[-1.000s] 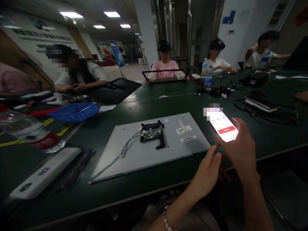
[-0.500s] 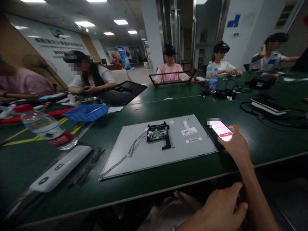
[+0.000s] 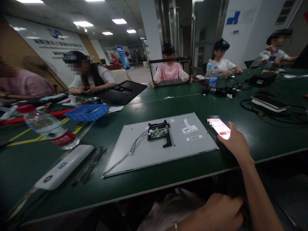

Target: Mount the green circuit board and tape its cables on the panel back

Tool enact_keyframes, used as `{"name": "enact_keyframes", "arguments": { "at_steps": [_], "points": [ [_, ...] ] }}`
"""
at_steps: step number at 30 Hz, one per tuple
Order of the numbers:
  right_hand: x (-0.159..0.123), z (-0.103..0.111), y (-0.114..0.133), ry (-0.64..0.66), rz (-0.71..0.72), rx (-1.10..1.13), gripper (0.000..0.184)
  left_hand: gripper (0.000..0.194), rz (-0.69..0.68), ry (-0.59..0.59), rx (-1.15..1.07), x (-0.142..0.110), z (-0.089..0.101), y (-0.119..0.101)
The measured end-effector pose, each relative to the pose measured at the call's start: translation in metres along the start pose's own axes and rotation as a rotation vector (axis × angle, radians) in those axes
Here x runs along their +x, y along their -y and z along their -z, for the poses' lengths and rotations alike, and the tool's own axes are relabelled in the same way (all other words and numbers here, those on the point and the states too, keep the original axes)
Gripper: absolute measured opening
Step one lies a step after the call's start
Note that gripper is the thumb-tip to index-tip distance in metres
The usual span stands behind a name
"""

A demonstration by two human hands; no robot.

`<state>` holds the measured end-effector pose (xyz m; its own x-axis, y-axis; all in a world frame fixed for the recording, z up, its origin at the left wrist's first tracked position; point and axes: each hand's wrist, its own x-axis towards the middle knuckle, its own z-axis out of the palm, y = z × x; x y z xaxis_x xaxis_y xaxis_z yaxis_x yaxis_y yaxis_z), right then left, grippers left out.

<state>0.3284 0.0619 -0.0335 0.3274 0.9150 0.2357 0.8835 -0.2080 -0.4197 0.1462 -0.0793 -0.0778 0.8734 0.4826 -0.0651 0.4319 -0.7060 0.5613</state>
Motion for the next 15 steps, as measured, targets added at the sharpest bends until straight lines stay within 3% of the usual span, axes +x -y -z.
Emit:
{"name": "enact_keyframes", "arguments": {
  "at_steps": [4,8,12,15],
  "points": [
    [-0.001,0.003,0.001,0.035,0.006,-0.021,0.096,0.032,-0.010,0.016,0.038,-0.004,-0.005,0.003],
    [0.000,0.004,-0.001,0.070,0.003,-0.027,0.098,0.027,-0.040,0.024,0.080,-0.012,0.002,0.002],
    [0.001,0.001,-0.001,0.053,0.019,-0.043,0.099,0.027,-0.106,0.019,0.151,-0.027,0.021,-0.003],
    [0.000,0.000,0.012,-0.038,0.124,-0.034,0.093,0.025,-0.148,-0.004,0.153,-0.048,0.047,-0.007]
  ]
}}
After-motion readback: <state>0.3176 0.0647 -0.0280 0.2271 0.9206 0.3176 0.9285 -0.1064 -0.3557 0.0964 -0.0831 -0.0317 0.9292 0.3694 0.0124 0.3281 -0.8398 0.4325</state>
